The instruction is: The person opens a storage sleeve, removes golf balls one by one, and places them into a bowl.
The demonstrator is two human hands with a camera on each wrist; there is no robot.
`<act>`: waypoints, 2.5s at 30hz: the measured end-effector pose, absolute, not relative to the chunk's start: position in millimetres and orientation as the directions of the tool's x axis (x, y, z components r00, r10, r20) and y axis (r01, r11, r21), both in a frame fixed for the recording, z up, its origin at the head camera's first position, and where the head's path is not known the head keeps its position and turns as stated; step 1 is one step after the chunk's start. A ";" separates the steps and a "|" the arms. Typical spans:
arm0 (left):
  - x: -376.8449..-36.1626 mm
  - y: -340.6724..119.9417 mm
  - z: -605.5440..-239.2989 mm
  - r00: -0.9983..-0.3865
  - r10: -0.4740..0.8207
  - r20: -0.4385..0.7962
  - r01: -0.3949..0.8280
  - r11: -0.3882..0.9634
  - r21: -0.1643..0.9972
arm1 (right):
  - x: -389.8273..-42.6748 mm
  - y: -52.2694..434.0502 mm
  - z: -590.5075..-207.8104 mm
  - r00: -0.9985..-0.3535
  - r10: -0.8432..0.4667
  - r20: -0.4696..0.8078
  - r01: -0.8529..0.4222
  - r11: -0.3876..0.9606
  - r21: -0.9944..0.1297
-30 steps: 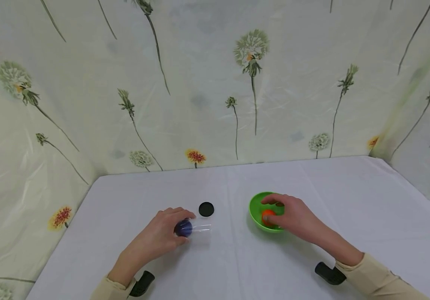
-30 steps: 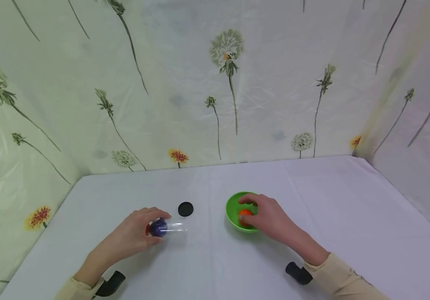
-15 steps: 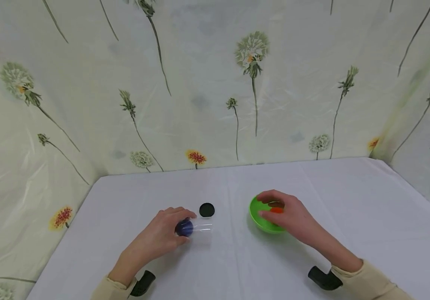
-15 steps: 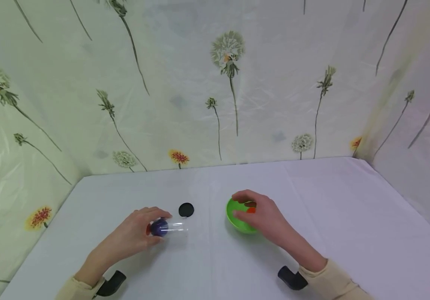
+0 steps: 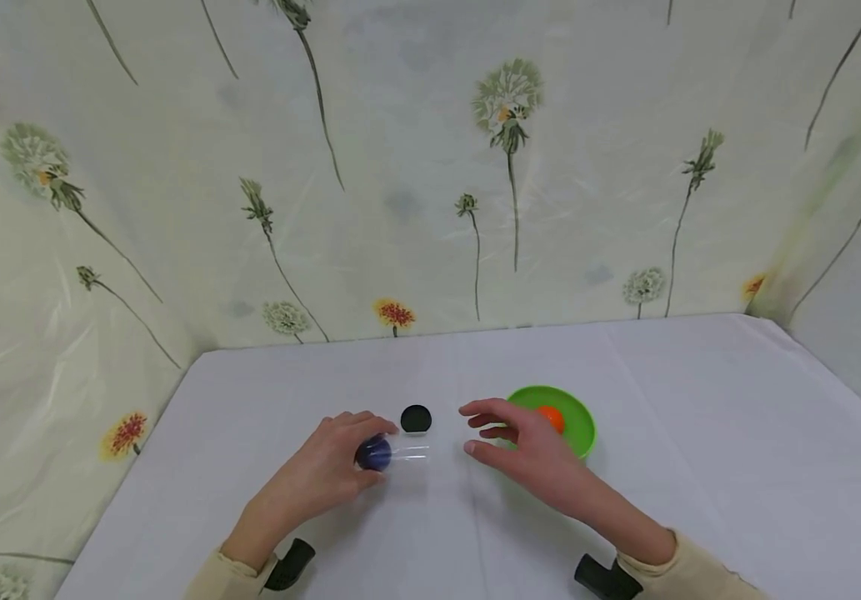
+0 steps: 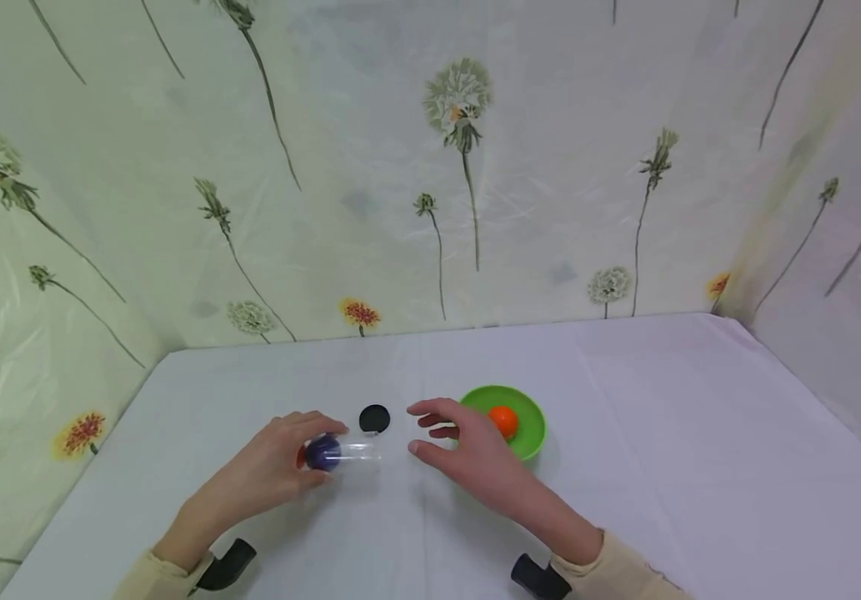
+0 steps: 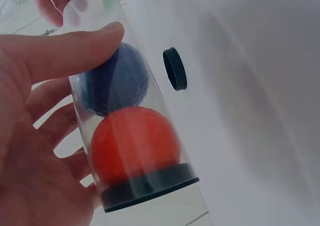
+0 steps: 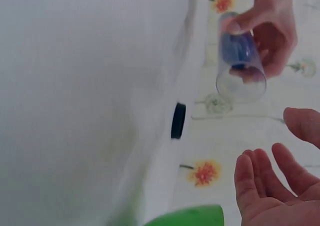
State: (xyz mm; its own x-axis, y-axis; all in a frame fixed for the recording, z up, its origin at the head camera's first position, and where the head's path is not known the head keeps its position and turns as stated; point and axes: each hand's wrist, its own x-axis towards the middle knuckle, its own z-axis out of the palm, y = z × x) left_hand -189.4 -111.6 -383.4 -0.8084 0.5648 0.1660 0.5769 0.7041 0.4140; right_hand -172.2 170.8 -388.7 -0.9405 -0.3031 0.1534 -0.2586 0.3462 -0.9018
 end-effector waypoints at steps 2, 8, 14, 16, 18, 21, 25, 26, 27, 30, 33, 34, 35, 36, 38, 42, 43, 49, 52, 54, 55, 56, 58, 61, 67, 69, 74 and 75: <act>-189.4 -110.9 -382.4 -0.815 0.559 0.154 0.567 0.712 0.415 | -171.3 165.3 -392.1 -0.942 -0.313 0.117 -0.228 0.345 -0.911; -189.6 -109.5 -379.8 -0.824 0.549 0.139 0.552 0.726 0.410 | -170.4 151.5 -402.3 -0.941 -0.335 0.055 -0.155 0.279 -0.948; -190.2 -110.0 -378.6 -0.817 0.555 0.157 0.566 0.718 0.404 | -172.3 140.1 -407.5 -0.942 -0.334 0.030 -0.107 0.214 -0.971; -190.3 -110.2 -378.0 -0.812 0.559 0.168 0.575 0.715 0.399 | -172.3 136.8 -408.4 -0.944 -0.330 0.027 -0.100 0.204 -0.974; -190.1 -110.3 -377.3 -0.808 0.562 0.175 0.581 0.714 0.389 | -172.2 134.1 -409.7 -0.943 -0.332 0.013 -0.080 0.190 -0.979; -189.6 -110.2 -376.1 -0.805 0.566 0.178 0.588 0.719 0.371 | -172.2 131.0 -411.7 -0.936 -0.351 -0.029 -0.016 0.125 -0.992; -189.2 -110.3 -374.8 -0.797 0.574 0.188 0.601 0.726 0.334 | -171.9 127.2 -414.1 -0.921 -0.385 -0.058 0.060 0.008 -0.998; -189.1 -110.4 -374.5 -0.794 0.577 0.194 0.606 0.726 0.325 | -171.7 126.2 -414.7 -0.919 -0.390 -0.056 0.068 -0.016 -0.998; -189.0 -110.5 -374.3 -0.789 0.580 0.200 0.613 0.724 0.317 | -171.2 125.3 -415.0 -0.919 -0.392 -0.052 0.072 -0.036 -0.997; -188.3 -111.3 -373.7 -0.786 0.584 0.204 0.617 0.720 0.317 | -169.1 122.5 -415.1 -0.921 -0.388 -0.049 0.079 -0.063 -0.995; -187.3 -111.9 -373.0 -0.794 0.578 0.187 0.605 0.727 0.323 | -166.6 120.3 -414.4 -0.923 -0.381 -0.048 0.082 -0.075 -0.994; -187.1 -112.1 -372.6 -0.798 0.575 0.181 0.600 0.730 0.326 | -166.0 119.8 -414.1 -0.924 -0.379 -0.050 0.085 -0.075 -0.994; -186.9 -112.3 -372.3 -0.800 0.573 0.177 0.597 0.734 0.325 | -165.6 119.2 -413.9 -0.924 -0.378 -0.051 0.086 -0.078 -0.993; -186.8 -112.4 -371.9 -0.804 0.569 0.174 0.592 0.737 0.325 | -165.3 118.8 -413.8 -0.924 -0.378 -0.053 0.089 -0.079 -0.993; -186.6 -112.8 -371.7 -0.806 0.566 0.175 0.590 0.740 0.323 | -165.1 118.3 -413.6 -0.924 -0.377 -0.063 0.100 -0.078 -0.992; -186.4 -113.9 -372.1 -0.800 0.572 0.184 0.599 0.733 0.322 | -165.5 117.8 -413.1 -0.924 -0.372 -0.085 0.116 -0.062 -0.991; -186.3 -114.1 -372.3 -0.798 0.574 0.186 0.601 0.731 0.323 | -165.6 117.8 -413.0 -0.925 -0.370 -0.090 0.119 -0.058 -0.991; -186.2 -115.4 -373.2 -0.798 0.573 0.185 0.599 0.724 0.342 | -165.6 118.4 -413.4 -0.926 -0.365 -0.095 0.125 -0.060 -0.990; -186.6 -115.6 -374.0 -0.795 0.575 0.194 0.604 0.718 0.346 | -165.2 119.0 -413.5 -0.931 -0.354 -0.086 0.113 -0.057 -0.992; -187.0 -115.8 -374.8 -0.794 0.574 0.202 0.606 0.717 0.344 | -165.2 119.3 -413.0 -0.936 -0.344 -0.078 0.102 -0.052 -0.993; -187.2 -115.8 -375.1 -0.793 0.573 0.205 0.607 0.716 0.345 | -165.1 119.4 -412.6 -0.938 -0.338 -0.076 0.097 -0.047 -0.994; -187.5 -115.9 -375.5 -0.793 0.573 0.207 0.607 0.715 0.347 | -165.1 119.5 -412.2 -0.940 -0.333 -0.076 0.095 -0.042 -0.995; -187.9 -115.9 -376.3 -0.796 0.570 0.205 0.603 0.716 0.351 | -165.0 120.0 -411.7 -0.943 -0.325 -0.075 0.088 -0.026 -0.996; -188.5 -115.9 -377.4 -0.801 0.567 0.195 0.596 0.718 0.361 | -165.0 121.6 -411.6 -0.946 -0.316 -0.073 0.074 0.007 -0.997; -188.2 -115.9 -378.7 -0.826 0.542 0.153 0.554 0.734 0.393 | -166.1 125.7 -411.9 -0.947 -0.307 -0.094 0.080 0.059 -0.995; -187.7 -116.3 -379.2 -0.830 0.538 0.149 0.547 0.732 0.406 | -165.9 126.3 -411.9 -0.948 -0.305 -0.092 0.077 0.062 -0.995; -187.3 -117.7 -381.1 -0.828 0.538 0.162 0.550 0.719 0.424 | -165.7 126.4 -410.6 -0.950 -0.303 -0.074 0.065 0.040 -0.997; -187.3 -117.9 -381.4 -0.827 0.538 0.163 0.551 0.718 0.426 | -165.9 126.5 -410.4 -0.950 -0.304 -0.072 0.063 0.038 -0.997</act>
State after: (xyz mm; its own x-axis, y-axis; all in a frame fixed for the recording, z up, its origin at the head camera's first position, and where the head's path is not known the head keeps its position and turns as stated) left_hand -187.3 -117.9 -381.4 -0.8271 0.5379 0.1630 0.5508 0.7180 0.4257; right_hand -165.9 126.5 -410.4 -0.9499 -0.3043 -0.0719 0.0634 0.0379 -0.9973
